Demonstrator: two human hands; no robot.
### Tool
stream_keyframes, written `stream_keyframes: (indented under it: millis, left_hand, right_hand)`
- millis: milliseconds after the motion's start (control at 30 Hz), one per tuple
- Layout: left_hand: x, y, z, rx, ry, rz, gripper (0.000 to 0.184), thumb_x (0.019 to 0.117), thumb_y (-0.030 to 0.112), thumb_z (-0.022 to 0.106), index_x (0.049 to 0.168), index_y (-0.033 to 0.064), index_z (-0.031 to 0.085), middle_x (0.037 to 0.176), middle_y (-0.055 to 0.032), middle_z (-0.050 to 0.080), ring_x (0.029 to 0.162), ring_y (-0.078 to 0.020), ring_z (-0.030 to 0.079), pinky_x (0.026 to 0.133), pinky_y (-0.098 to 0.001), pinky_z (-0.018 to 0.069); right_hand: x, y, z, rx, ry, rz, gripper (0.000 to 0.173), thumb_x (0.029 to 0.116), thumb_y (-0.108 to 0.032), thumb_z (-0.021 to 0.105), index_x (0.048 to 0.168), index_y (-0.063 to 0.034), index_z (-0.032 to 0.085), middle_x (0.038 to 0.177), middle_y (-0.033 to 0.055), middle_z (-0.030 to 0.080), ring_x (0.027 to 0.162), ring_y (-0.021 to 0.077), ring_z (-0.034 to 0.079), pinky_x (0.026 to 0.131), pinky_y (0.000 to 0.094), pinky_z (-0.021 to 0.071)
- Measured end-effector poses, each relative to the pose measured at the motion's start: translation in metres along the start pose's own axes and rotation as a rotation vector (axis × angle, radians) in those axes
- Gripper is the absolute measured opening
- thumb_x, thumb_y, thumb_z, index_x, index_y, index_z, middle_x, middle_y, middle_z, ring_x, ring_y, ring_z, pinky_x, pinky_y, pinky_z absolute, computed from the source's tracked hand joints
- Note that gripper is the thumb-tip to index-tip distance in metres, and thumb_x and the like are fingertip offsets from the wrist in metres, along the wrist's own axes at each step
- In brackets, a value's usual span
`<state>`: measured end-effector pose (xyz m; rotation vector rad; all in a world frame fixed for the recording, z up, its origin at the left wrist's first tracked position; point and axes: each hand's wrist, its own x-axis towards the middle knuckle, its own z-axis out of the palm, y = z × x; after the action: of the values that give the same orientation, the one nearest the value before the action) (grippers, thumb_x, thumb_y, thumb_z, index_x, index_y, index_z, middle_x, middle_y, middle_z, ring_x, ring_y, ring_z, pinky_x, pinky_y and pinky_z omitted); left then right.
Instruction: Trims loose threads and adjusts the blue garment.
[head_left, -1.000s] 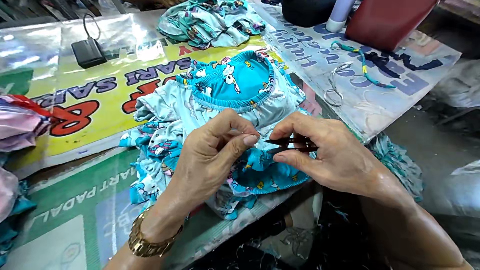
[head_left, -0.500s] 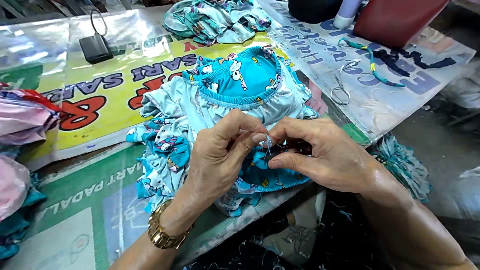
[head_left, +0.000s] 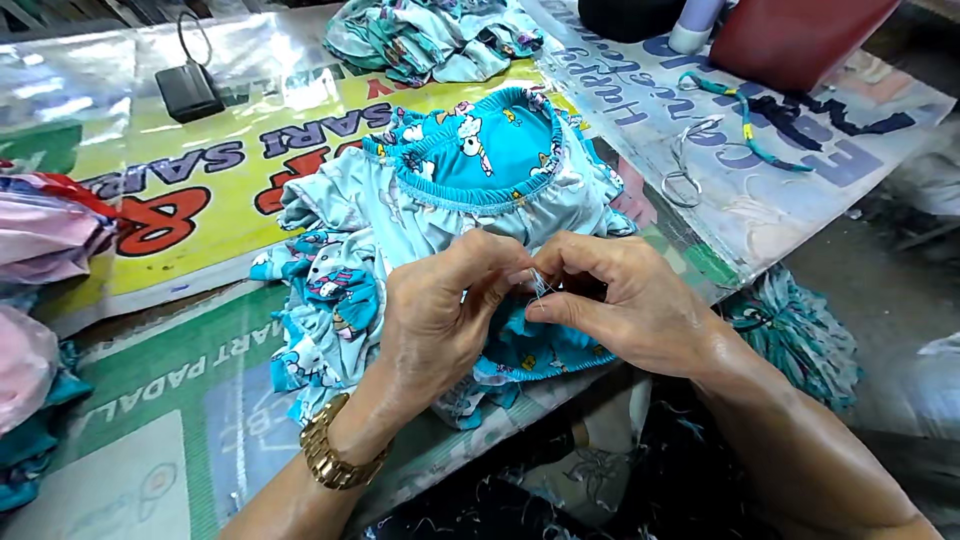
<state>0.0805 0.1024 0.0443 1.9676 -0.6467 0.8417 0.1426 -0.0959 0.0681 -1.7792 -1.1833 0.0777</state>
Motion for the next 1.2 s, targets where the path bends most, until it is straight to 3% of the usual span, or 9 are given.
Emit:
stream_keyframes:
  millis: [267, 367, 467, 600, 700, 767, 867, 933, 1200]
  left_hand:
    - [-0.004, 0.029, -0.057, 0.13, 0.159, 0.009, 0.016, 0.1032, 0.013, 0.058, 0.114, 0.0059, 0.067, 0.113, -0.0046, 0.072, 0.107, -0.022, 0.07, 0.096, -0.0435, 0.0579]
    - [-0.049, 0.055, -0.079, -0.138, 0.137, -0.024, 0.013, 0.1023, 0.024, 0.062, 0.101, 0.0142, 0.069, 0.096, 0.0013, 0.073, 0.095, -0.0192, 0.073, 0.094, -0.0436, 0.0607]
    - [-0.07, 0.074, -0.057, -0.17, -0.091, -0.094, 0.031, 0.1053, 0.041, 0.054, 0.114, 0.019, 0.074, 0.115, 0.004, 0.075, 0.112, -0.0158, 0.07, 0.101, -0.0371, 0.0573]
    - [-0.093, 0.071, 0.0, 0.428, 0.016, -0.341, 0.061, 0.0937, 0.063, 0.062, 0.14, 0.023, 0.06, 0.149, 0.0026, 0.054, 0.142, -0.015, 0.046, 0.114, -0.0376, 0.0427]
    - [-0.098, 0.061, 0.021, 0.467, 0.033, -0.431, 0.04, 0.095, 0.048, 0.069, 0.124, 0.0193, 0.069, 0.147, -0.0043, 0.056, 0.146, -0.0233, 0.041, 0.117, -0.0437, 0.0381]
    - [-0.096, 0.058, 0.032, 0.273, 0.186, -0.455, 0.009, 0.0981, 0.029, 0.067, 0.101, 0.02, 0.068, 0.136, 0.0042, 0.063, 0.141, -0.0159, 0.047, 0.113, -0.0337, 0.0448]
    - [-0.087, 0.061, 0.042, -0.263, 0.518, -0.473, 0.012, 0.1014, 0.029, 0.063, 0.095, 0.023, 0.071, 0.103, 0.0053, 0.075, 0.11, -0.0133, 0.071, 0.108, -0.0406, 0.0518]
    - [-0.083, 0.061, 0.05, -0.452, 0.676, -0.525, 0.015, 0.0995, 0.035, 0.064, 0.093, 0.0263, 0.073, 0.086, 0.0101, 0.071, 0.089, -0.007, 0.071, 0.102, -0.0376, 0.0557]
    - [-0.081, 0.06, 0.063, -0.466, 0.929, -0.609, 0.028, 0.1066, 0.038, 0.051, 0.093, 0.0218, 0.07, 0.078, 0.0064, 0.069, 0.076, -0.0079, 0.071, 0.078, -0.0319, 0.0636]
  right_hand:
    - [-0.042, 0.004, -0.027, 0.302, -0.506, -0.235, 0.029, 0.0996, -0.027, 0.067, 0.107, 0.0018, 0.067, 0.085, 0.0063, 0.066, 0.072, 0.0025, 0.058, 0.064, 0.0141, 0.0479]
    - [-0.064, 0.016, -0.035, 0.364, -0.353, -0.161, 0.042, 0.0995, -0.037, 0.067, 0.116, 0.0012, 0.063, 0.091, 0.0016, 0.064, 0.08, -0.0051, 0.057, 0.069, 0.0078, 0.0474]
    - [-0.073, 0.031, -0.023, -0.014, -0.122, -0.141, 0.06, 0.0917, -0.057, 0.069, 0.122, -0.006, 0.064, 0.091, -0.0007, 0.067, 0.077, -0.0024, 0.058, 0.066, 0.0138, 0.0483]
    - [-0.076, 0.045, -0.003, -0.443, 0.006, -0.195, 0.025, 0.0947, -0.032, 0.07, 0.103, -0.0089, 0.072, 0.086, 0.0049, 0.068, 0.066, 0.0153, 0.065, 0.051, 0.0311, 0.0502]
    - [-0.072, 0.049, -0.01, -0.234, 0.006, -0.162, 0.015, 0.0968, -0.024, 0.069, 0.097, -0.01, 0.074, 0.094, 0.0023, 0.064, 0.076, 0.0051, 0.063, 0.061, 0.0195, 0.0528]
    - [-0.067, 0.048, -0.017, -0.009, -0.007, -0.132, 0.011, 0.0973, -0.014, 0.066, 0.093, -0.0058, 0.071, 0.098, 0.0009, 0.062, 0.083, -0.0001, 0.061, 0.07, 0.0134, 0.0541]
    - [-0.062, 0.049, -0.021, 0.308, 0.049, -0.055, 0.013, 0.1027, -0.016, 0.057, 0.093, -0.009, 0.062, 0.082, -0.0064, 0.059, 0.07, -0.0051, 0.055, 0.062, 0.0095, 0.0473]
    - [-0.062, 0.054, -0.019, 0.485, 0.099, -0.011, 0.016, 0.1054, -0.025, 0.056, 0.095, -0.0146, 0.061, 0.08, -0.0097, 0.056, 0.066, -0.0054, 0.052, 0.058, 0.0101, 0.0443]
    - [-0.068, 0.068, 0.001, 0.825, 0.265, 0.126, 0.015, 0.107, -0.021, 0.053, 0.099, -0.0158, 0.065, 0.084, -0.0047, 0.063, 0.066, -0.0002, 0.06, 0.056, 0.0143, 0.0516]
